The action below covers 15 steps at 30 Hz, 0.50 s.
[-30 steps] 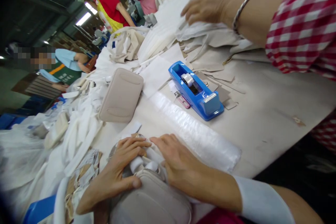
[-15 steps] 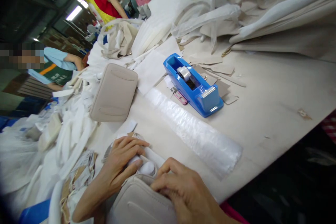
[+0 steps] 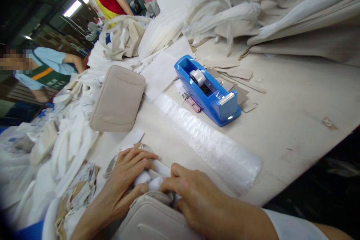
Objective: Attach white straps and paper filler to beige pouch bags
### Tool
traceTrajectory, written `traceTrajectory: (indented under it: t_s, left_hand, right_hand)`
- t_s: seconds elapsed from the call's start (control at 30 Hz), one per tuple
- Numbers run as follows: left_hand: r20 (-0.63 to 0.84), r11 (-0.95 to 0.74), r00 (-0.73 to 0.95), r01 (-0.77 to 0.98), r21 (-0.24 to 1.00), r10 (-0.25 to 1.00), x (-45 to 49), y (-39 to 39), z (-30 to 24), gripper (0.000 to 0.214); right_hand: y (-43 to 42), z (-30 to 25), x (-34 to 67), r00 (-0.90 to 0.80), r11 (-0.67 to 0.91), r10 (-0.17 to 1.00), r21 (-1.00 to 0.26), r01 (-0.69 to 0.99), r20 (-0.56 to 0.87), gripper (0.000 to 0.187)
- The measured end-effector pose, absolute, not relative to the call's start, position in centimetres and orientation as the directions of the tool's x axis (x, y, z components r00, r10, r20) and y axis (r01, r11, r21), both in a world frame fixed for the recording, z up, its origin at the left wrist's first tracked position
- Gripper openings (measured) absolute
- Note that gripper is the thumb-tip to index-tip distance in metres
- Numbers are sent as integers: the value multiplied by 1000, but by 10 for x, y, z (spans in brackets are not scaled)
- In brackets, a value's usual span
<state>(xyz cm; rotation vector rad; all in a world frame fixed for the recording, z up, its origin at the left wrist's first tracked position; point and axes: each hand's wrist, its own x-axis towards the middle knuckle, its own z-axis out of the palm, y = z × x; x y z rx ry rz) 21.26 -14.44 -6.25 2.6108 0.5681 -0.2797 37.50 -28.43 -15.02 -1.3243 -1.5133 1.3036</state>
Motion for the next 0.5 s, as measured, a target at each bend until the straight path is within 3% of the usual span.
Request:
traceTrajectory:
  t_s: [0.2,0.5]
  left_hand:
    - [-283,-818,905,413,401,319,211,-141,-65,22]
    - [-270,-814,909,406,416,316,205,-140,-64,24]
  right_hand:
    - [-279,-154,374,-222,36,975,-955,294,-32,26]
    - [-276,-153,375,-240,60,971,-981,186,14,22]
